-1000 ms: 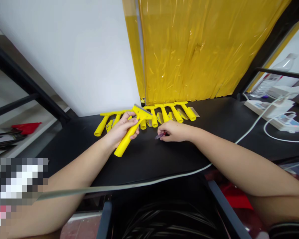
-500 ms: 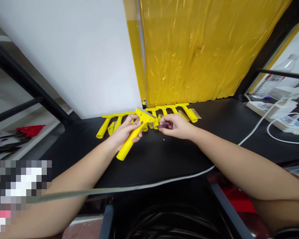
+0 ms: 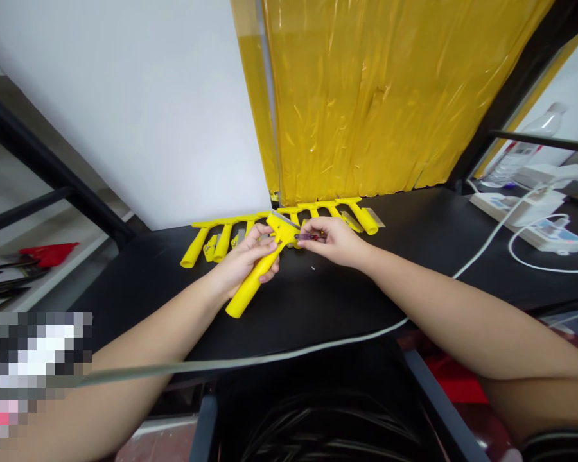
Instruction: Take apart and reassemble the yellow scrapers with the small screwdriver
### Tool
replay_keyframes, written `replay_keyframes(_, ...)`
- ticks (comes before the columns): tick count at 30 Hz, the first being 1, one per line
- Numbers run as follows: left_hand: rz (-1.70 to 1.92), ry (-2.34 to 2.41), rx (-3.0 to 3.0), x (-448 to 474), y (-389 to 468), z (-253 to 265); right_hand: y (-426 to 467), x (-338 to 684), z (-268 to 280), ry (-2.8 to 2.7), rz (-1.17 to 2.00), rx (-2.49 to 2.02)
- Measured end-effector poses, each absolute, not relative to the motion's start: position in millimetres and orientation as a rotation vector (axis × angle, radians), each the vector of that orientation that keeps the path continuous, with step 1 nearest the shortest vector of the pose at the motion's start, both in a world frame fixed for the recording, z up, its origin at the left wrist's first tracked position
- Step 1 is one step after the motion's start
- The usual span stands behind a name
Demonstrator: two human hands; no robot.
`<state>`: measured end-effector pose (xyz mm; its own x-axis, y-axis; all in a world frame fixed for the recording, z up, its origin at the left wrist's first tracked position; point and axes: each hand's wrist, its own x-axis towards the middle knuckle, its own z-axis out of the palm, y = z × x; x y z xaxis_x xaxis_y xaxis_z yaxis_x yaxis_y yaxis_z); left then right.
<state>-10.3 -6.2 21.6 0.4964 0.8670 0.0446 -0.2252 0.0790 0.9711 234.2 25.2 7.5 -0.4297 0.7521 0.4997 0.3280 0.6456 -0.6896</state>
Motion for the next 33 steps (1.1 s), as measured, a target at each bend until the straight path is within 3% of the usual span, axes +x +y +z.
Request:
replay_keyframes(24, 0.822, 0.689, 1.247, -9.1, -9.1, 23.1, 33.4, 233.0, 6.7, -1.724, 1.14, -0.908)
replay_keyframes(28, 0.852, 0.764, 1.139, -9.9, -1.9, 21.5, 37.9, 236.1, 2.3, -1.72, 1.064, -0.946)
replay_keyframes(33, 0.939, 0.845, 1.034, -9.3, 4.7, 22.2, 41.1, 246.0, 7.3, -1.732, 0.754, -0.883)
